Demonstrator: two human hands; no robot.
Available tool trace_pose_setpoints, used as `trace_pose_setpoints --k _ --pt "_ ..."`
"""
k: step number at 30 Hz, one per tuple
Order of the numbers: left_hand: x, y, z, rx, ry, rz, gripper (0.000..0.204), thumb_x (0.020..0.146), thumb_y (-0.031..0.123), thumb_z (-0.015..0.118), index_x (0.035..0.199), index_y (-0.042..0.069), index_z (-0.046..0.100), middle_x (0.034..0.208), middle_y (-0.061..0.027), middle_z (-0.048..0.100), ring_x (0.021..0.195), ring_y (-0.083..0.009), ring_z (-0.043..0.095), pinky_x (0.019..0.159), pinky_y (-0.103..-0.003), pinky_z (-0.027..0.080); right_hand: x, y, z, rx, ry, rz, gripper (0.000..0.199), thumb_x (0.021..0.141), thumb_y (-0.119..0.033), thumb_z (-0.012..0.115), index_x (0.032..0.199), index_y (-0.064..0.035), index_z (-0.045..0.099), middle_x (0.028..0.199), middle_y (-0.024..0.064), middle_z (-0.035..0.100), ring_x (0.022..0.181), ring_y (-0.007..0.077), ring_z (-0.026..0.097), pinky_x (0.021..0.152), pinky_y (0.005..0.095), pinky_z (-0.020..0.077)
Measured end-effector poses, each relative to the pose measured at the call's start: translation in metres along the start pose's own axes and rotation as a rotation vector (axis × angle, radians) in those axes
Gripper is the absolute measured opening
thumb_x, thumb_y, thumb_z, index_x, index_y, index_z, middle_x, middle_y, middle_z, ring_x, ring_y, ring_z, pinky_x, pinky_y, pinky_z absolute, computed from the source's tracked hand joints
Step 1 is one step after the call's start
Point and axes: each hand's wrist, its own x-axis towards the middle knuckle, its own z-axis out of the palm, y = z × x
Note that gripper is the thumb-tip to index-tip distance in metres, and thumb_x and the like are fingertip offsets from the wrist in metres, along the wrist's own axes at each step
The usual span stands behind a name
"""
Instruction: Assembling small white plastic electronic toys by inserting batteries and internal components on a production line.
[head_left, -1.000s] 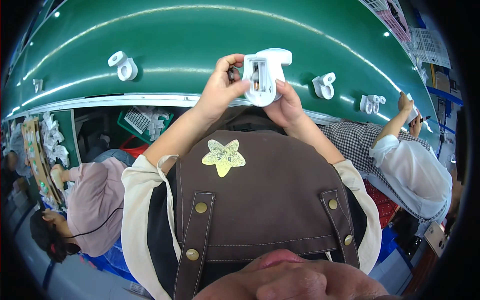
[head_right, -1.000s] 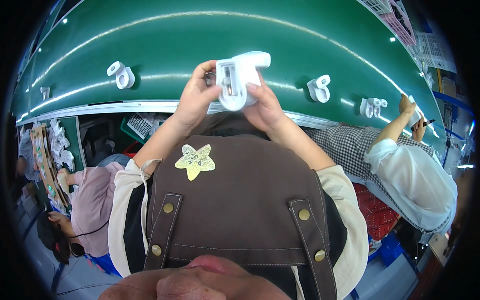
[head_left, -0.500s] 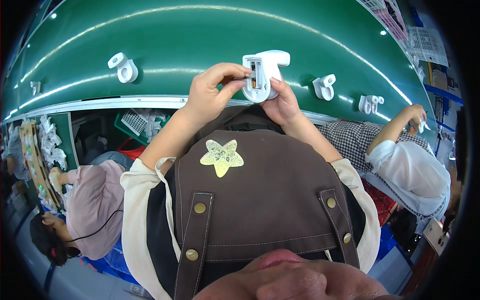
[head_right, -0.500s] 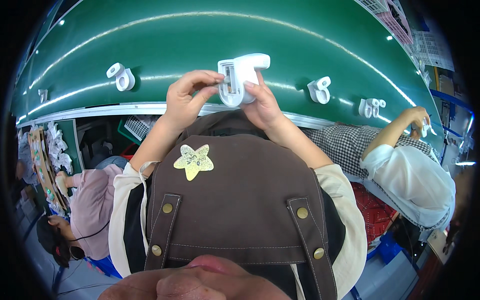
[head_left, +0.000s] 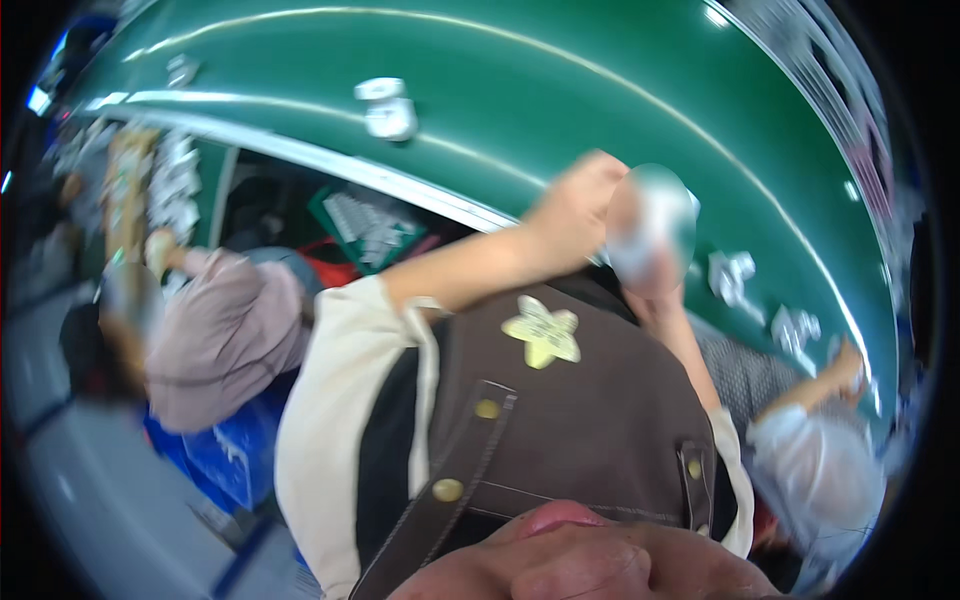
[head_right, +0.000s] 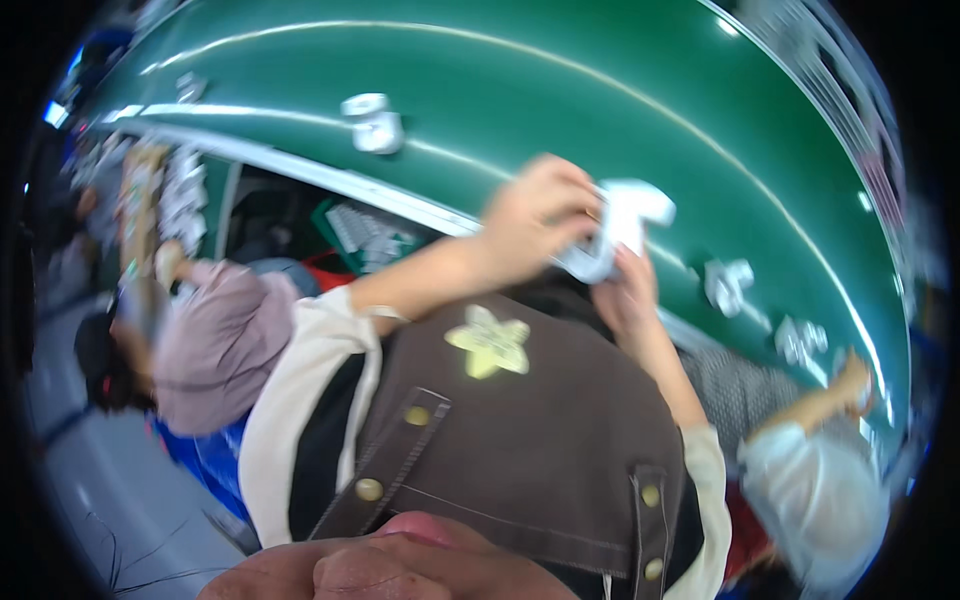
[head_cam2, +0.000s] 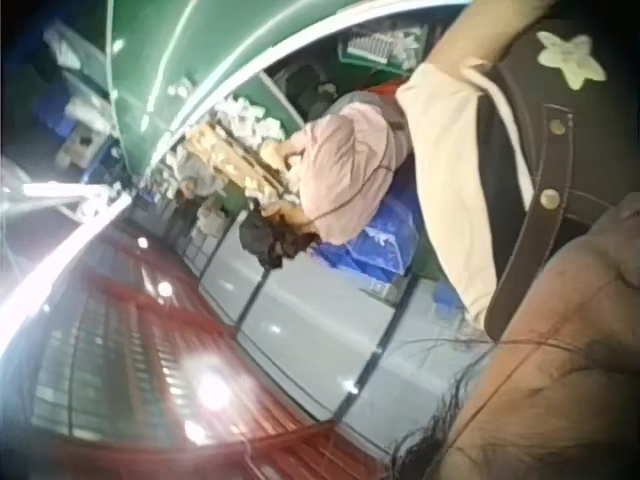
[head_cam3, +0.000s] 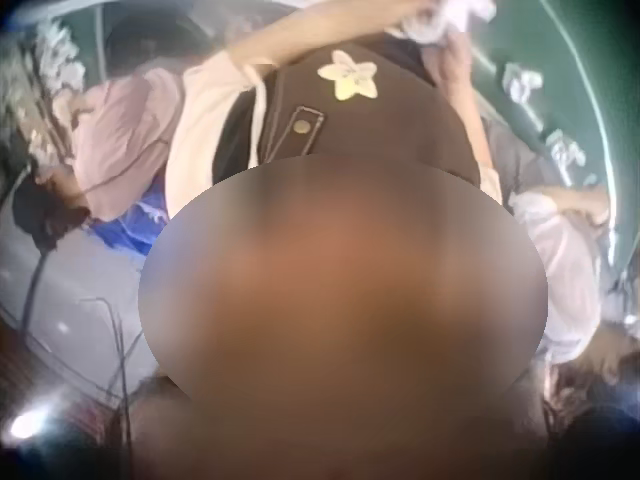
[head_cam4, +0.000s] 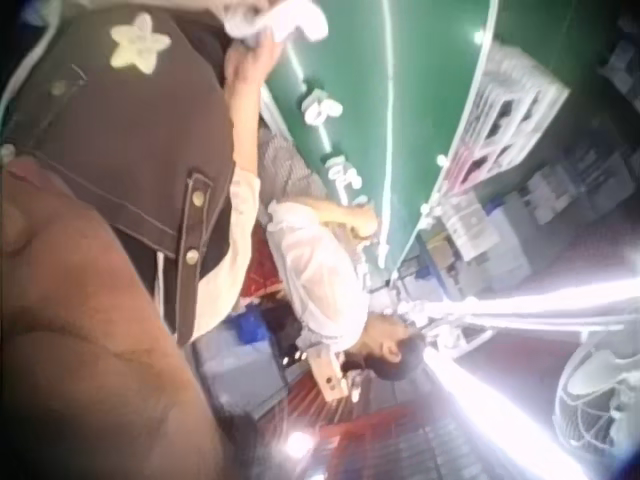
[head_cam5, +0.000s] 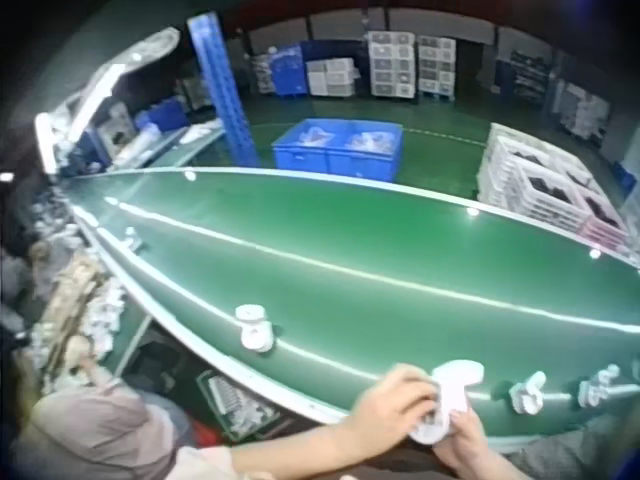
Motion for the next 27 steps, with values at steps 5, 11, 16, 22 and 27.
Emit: trace_pose_setpoints --k 5,11,16,22,27 --pt "-0.017 -0.004 0.018 0.090 0.200 0.237 0.033 0.065 0.009 0.071 0.097 0.007 0.065 0.101 -0.0080 0.058 0.095 -0.0286 0.054 0.081 -0.043 0.038 -0.002 -0.007 -0.017 0.142 -0.116 0.117 0.052 0.090 -0.033 0.046 0.134 -0.0086 0.037 0.132 0.0064 0.045 0.123 0.0207 0.043 0.103 0.0393 0.0336" --pt "-0.027 -0.001 0.010 0.137 0.084 0.160 0.058 0.067 0.025 0.071 0.121 0.010 0.056 0.129 -0.0179 0.041 0.124 -0.0418 0.031 0.095 -0.054 0.026 0.000 -0.022 0.012 0.126 -0.112 0.134 0.052 0.092 -0.036 0.042 0.137 -0.0106 0.034 0.137 0.0069 0.041 0.125 0.0230 0.040 0.104 0.0406 0.0335" --pt "-0.034 -0.011 -0.003 -0.003 -0.023 0.240 0.066 0.086 0.052 0.047 0.137 0.010 0.037 0.140 -0.0226 0.025 0.127 -0.0442 0.025 0.100 -0.053 0.023 0.005 -0.039 0.006 0.023 -0.145 0.057 0.057 0.090 -0.038 0.045 0.136 -0.0067 0.034 0.132 0.0109 0.045 0.121 0.0241 0.044 0.096 0.0399 0.0402" --pt "-0.032 -0.016 -0.033 -0.150 0.209 0.049 0.043 0.091 0.028 0.048 0.129 0.007 0.044 0.134 -0.0210 0.032 0.122 -0.0341 0.035 0.100 -0.041 0.031 0.014 -0.106 0.008 0.432 -0.042 -0.108 0.062 0.086 -0.030 0.059 0.136 -0.0081 0.032 0.119 0.0272 0.045 0.096 0.0362 0.054 0.070 0.0439 0.0510" --pt "-0.055 -0.045 -0.042 -0.091 0.155 -0.128 0.031 0.089 0.016 0.051 0.119 0.006 0.052 0.127 -0.0155 0.041 0.118 -0.0307 0.040 0.097 -0.040 0.036 -0.011 -0.158 0.138 -0.189 -0.728 -0.051 0.029 0.092 -0.023 0.050 0.089 0.0058 0.048 0.065 0.0213 0.054 0.053 0.0308 0.058 0.046 0.0346 0.0507"
